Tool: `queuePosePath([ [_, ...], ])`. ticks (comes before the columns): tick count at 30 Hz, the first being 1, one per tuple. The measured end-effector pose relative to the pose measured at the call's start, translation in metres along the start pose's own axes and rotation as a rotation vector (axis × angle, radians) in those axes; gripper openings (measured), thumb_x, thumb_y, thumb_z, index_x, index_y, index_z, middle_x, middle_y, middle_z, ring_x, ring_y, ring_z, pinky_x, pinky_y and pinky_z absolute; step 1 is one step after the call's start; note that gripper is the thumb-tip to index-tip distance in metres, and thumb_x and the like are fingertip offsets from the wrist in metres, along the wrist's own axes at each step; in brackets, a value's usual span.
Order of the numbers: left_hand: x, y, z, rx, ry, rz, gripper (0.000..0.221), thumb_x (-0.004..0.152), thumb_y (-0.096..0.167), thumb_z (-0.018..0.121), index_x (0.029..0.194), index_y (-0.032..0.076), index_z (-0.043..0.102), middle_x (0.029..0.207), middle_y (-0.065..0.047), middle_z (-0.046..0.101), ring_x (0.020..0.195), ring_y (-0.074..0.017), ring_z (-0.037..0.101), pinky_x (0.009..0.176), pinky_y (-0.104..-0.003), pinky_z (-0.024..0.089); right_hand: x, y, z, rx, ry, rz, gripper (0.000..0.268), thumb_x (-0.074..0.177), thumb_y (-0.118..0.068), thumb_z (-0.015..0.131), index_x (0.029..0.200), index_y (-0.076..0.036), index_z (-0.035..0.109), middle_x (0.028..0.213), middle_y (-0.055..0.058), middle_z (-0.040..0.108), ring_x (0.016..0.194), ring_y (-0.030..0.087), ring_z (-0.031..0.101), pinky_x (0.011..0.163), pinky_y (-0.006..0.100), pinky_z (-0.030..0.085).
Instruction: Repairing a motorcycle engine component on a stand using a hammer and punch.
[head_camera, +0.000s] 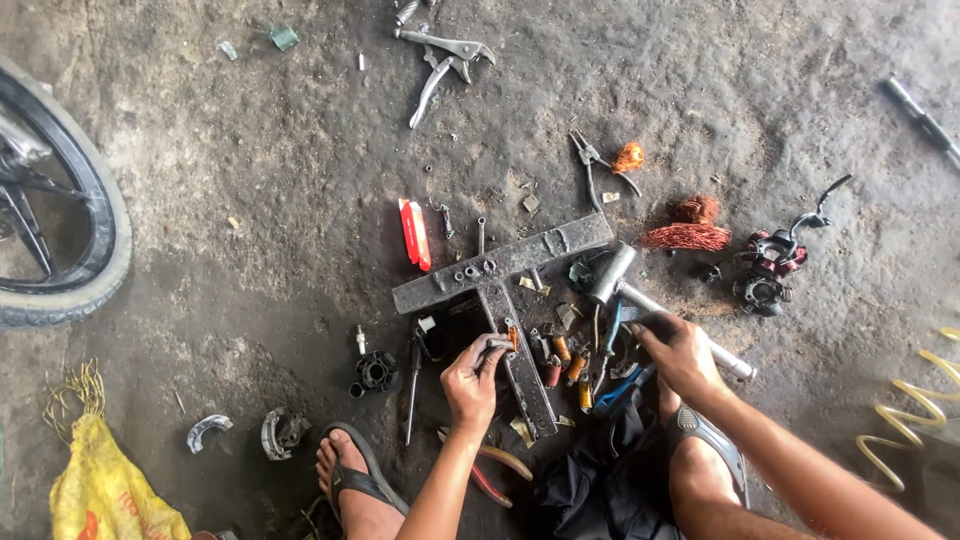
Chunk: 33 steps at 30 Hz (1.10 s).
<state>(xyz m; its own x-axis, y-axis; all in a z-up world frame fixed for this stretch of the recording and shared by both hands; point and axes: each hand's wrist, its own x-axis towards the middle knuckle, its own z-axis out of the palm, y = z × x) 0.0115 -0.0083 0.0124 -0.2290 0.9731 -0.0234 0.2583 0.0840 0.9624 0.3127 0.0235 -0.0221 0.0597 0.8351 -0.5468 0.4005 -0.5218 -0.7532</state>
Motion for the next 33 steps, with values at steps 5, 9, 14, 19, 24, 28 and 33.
queuePosePath([
  [5, 0.001, 0.005, -0.001, 0.054, -0.026, 0.056, 0.016, 0.091, -0.004, 0.072, 0.107, -0.004, 0.074, 0.101, -0.009, 0.079, 0.095, -0.0167, 0.075, 0.087, -0.029, 0.061, 0.013, 0.02, -0.008, -0.112, 0.119, -0.06, 0.027, 0.091, -0.022, 0.072, 0.109, -0.002, 0.075, 0.093, 0.013, 0.079, 0.079, 0.018, 0.075, 0.075, 0.034, 0.059],
  [9, -0.002, 0.004, -0.001, 0.147, -0.036, 0.083, 0.017, 0.091, -0.003, 0.072, 0.108, -0.003, 0.075, 0.102, -0.01, 0.079, 0.094, -0.0175, 0.077, 0.086, -0.029, 0.061, 0.032, 0.062, -0.005, 0.002, 0.156, -0.136, 0.025, 0.095, -0.021, 0.07, 0.11, -0.002, 0.074, 0.091, 0.016, 0.079, 0.078, 0.027, 0.074, 0.073, 0.038, 0.059],
  [14, -0.006, -0.013, 0.0, 0.319, -0.035, 0.286, 0.023, 0.091, -0.001, 0.072, 0.114, -0.001, 0.073, 0.107, -0.014, 0.078, 0.096, -0.0236, 0.078, 0.086, -0.032, 0.064, 0.002, 0.017, -0.022, -0.488, 0.276, -0.368, 0.021, 0.092, -0.018, 0.07, 0.108, -0.004, 0.072, 0.098, 0.019, 0.067, 0.093, 0.037, 0.066, 0.083, 0.047, 0.055],
  [19, -0.003, -0.004, 0.001, 0.495, -0.06, 0.454, 0.024, 0.089, -0.001, 0.072, 0.113, -0.001, 0.071, 0.108, -0.016, 0.075, 0.098, -0.0311, 0.075, 0.086, -0.036, 0.061, 0.01, 0.021, -0.021, -0.695, 0.245, -0.391, 0.037, 0.084, -0.025, 0.074, 0.113, -0.004, 0.068, 0.101, 0.019, 0.062, 0.097, 0.038, 0.061, 0.084, 0.048, 0.051],
  [24, -0.007, -0.016, -0.005, 0.532, -0.067, 0.419, 0.023, 0.086, -0.001, 0.074, 0.11, 0.0, 0.075, 0.101, -0.013, 0.074, 0.093, -0.0284, 0.074, 0.084, -0.035, 0.061, 0.025, 0.047, -0.023, -0.748, 0.091, -0.387, 0.032, 0.087, -0.028, 0.071, 0.108, -0.005, 0.061, 0.099, 0.016, 0.063, 0.101, 0.035, 0.063, 0.089, 0.047, 0.053],
  [28, -0.011, -0.019, -0.003, 0.134, 0.004, 0.199, 0.023, 0.089, -0.001, 0.075, 0.112, 0.001, 0.076, 0.108, -0.008, 0.077, 0.097, -0.0191, 0.075, 0.087, -0.031, 0.063, 0.019, 0.034, -0.026, -0.714, 0.058, -0.326, 0.031, 0.091, -0.029, 0.067, 0.109, -0.006, 0.058, 0.1, 0.018, 0.065, 0.093, 0.039, 0.067, 0.078, 0.049, 0.056],
  [33, 0.001, -0.014, -0.004, 0.071, 0.06, 0.211, 0.016, 0.092, 0.001, 0.074, 0.108, 0.003, 0.075, 0.11, -0.006, 0.075, 0.102, -0.0189, 0.073, 0.092, -0.033, 0.062, 0.008, 0.029, -0.028, -0.592, 0.039, -0.283, 0.034, 0.093, -0.035, 0.065, 0.107, -0.005, 0.059, 0.088, 0.021, 0.069, 0.079, 0.042, 0.069, 0.072, 0.053, 0.055],
])
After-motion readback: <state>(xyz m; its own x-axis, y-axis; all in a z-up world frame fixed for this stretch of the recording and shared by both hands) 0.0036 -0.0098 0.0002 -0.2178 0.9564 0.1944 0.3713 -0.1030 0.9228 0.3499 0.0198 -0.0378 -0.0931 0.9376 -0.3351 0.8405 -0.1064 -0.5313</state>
